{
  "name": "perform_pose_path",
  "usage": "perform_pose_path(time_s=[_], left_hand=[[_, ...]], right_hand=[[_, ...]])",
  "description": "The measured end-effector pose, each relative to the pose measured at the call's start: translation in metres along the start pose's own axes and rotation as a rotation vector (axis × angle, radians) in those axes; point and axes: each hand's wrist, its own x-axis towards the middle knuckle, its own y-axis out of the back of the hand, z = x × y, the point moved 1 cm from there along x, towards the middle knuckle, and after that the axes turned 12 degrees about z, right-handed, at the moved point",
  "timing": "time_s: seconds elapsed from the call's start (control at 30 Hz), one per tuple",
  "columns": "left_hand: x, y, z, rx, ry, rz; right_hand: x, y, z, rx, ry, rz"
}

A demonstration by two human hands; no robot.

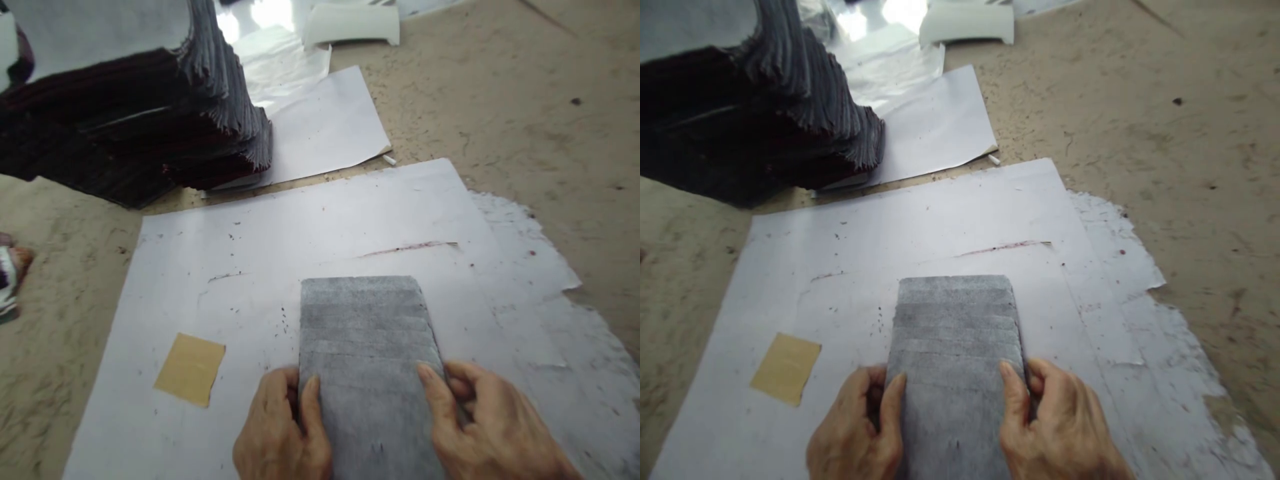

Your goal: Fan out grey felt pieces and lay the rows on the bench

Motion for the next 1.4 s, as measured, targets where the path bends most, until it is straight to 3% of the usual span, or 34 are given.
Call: perform_pose_path(time_s=[0.13,0.23,0.33,0.43,0.6,0.77,0.83,1.0,1.1,1.2,1.4], left_hand=[[0.002,0.013,-0.008,-0.037,-0.021,0.095],[0.001,0.018,-0.011,-0.134,-0.233,0.138],[-0.005,0.012,-0.009,-0.173,-0.556,0.007],[-0.012,0.002,-0.006,-0.114,-0.676,-0.125],[-0.013,-0.003,-0.009,-0.151,-0.67,-0.136],[-0.002,0.005,-0.016,-0.359,-0.61,0.008],[0.004,0.009,-0.018,-0.371,-0.583,0.031],[0.021,0.013,-0.016,-0.307,-0.523,-0.09],[0.026,0.011,-0.014,-0.332,-0.438,-0.192],[0.027,0.009,-0.016,-0.306,-0.347,-0.219],[0.024,0.013,-0.026,-0.325,-0.231,-0.257]], right_hand=[[0.0,0.01,0.005,0.066,0.036,0.024],[0.001,0.02,0.003,0.068,0.134,0.054],[-0.007,0.016,-0.003,0.205,0.336,0.014],[-0.021,-0.001,-0.005,0.283,0.426,-0.071],[-0.025,-0.007,-0.003,0.337,0.369,-0.087],[-0.01,0.012,0.006,0.423,0.319,0.075],[-0.004,0.015,0.011,0.42,0.329,0.076],[0.012,0.014,0.017,0.41,0.353,-0.039],[0.02,0.014,0.017,0.431,0.324,-0.12],[0.022,0.013,0.016,0.481,0.256,-0.186],[0.016,0.012,0.015,0.48,0.096,-0.17]])
